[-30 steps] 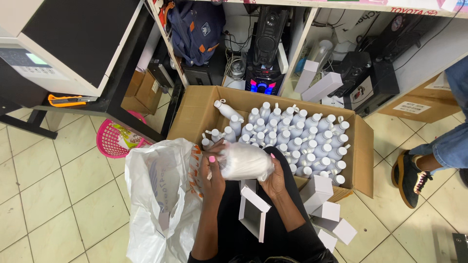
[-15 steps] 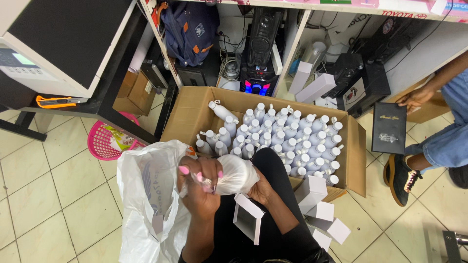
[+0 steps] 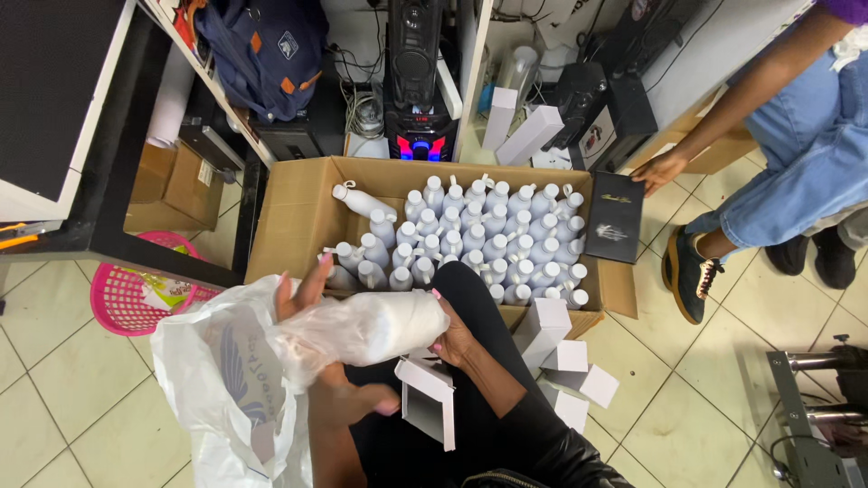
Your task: The person wraps individual white bottles in plastic and places them into white cardboard boxes.
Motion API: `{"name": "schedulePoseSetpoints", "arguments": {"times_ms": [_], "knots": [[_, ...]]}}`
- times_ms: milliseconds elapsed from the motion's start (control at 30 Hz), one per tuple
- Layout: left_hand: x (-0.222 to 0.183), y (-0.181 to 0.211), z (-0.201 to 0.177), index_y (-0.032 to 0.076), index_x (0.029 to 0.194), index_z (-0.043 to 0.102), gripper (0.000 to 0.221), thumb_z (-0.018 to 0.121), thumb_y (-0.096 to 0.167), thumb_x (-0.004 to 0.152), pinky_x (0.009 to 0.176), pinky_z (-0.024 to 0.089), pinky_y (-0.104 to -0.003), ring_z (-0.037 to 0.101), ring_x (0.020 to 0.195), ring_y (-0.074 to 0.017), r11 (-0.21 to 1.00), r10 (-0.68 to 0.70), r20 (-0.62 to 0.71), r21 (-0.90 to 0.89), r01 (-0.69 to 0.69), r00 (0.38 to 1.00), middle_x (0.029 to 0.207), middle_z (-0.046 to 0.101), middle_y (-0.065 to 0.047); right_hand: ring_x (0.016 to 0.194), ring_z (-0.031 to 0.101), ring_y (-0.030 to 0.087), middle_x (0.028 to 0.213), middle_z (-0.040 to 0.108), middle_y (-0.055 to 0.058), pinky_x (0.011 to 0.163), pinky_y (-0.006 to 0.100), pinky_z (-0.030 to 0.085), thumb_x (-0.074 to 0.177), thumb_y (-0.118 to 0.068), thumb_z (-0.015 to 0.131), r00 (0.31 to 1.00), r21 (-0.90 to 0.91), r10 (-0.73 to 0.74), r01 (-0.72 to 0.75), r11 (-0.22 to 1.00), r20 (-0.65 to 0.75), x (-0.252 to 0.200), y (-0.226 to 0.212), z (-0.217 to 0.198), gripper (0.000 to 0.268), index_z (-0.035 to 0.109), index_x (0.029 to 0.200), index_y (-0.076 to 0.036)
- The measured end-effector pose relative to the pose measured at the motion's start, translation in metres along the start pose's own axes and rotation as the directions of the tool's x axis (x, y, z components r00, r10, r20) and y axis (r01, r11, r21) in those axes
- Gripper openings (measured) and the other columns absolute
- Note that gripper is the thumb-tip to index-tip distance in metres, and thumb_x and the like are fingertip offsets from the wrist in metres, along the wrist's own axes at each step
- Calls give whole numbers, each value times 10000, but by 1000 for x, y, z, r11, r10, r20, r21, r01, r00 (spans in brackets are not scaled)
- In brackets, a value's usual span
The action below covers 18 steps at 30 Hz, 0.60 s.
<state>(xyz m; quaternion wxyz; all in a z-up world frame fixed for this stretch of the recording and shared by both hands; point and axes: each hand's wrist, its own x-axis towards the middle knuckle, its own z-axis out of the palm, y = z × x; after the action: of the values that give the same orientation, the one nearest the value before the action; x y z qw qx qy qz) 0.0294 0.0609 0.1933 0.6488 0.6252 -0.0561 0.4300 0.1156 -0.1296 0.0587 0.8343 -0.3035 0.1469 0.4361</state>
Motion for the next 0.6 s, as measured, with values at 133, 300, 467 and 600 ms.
{"name": "schedulePoseSetpoints", "arguments": {"times_ms": [133, 300, 467, 600], "knots": [[-2, 43, 21, 75, 1549, 366, 1196, 901, 547, 588, 1311, 124, -356, 386, 1478, -164, 875, -344, 284, 443, 196, 895, 1549, 422, -21, 514, 605, 151, 711, 652, 39, 369, 253, 449, 959, -552, 610, 1000, -17, 13, -13, 1000, 24, 1, 1, -6, 510, 682, 1148, -84], [7, 72, 52, 68, 895, 607, 520, 259, 361, 1146, 1274, 349, -508, 650, 1212, -295, 971, -43, 65, 237, 27, 997, 1076, 745, -91, 736, 720, 180, 871, 736, 10, 513, 323, 582, 892, -632, 642, 997, -29, 71, -72, 997, -30, 0, 3, -6, 538, 693, 1151, -162], [-1, 71, 64, 78, 743, 493, 546, 243, 360, 1138, 1144, 454, -552, 721, 978, -315, 978, -1, -87, 206, 19, 996, 864, 747, -135, 1038, 696, 207, 1088, 745, 49, 844, 377, 580, 905, -628, 607, 998, -48, 68, -67, 997, 13, -10, -5, 17, 559, 702, 1198, -162], [0, 77, 63, 50, 696, 513, 557, 298, 324, 1130, 1030, 543, -493, 743, 855, -308, 989, -25, -157, 142, 48, 987, 794, 742, -155, 974, 656, 184, 1019, 704, 29, 811, 366, 552, 917, -573, 612, 1000, -93, -21, 21, 995, 6, -6, -2, 15, 461, 676, 1123, -166]]}}
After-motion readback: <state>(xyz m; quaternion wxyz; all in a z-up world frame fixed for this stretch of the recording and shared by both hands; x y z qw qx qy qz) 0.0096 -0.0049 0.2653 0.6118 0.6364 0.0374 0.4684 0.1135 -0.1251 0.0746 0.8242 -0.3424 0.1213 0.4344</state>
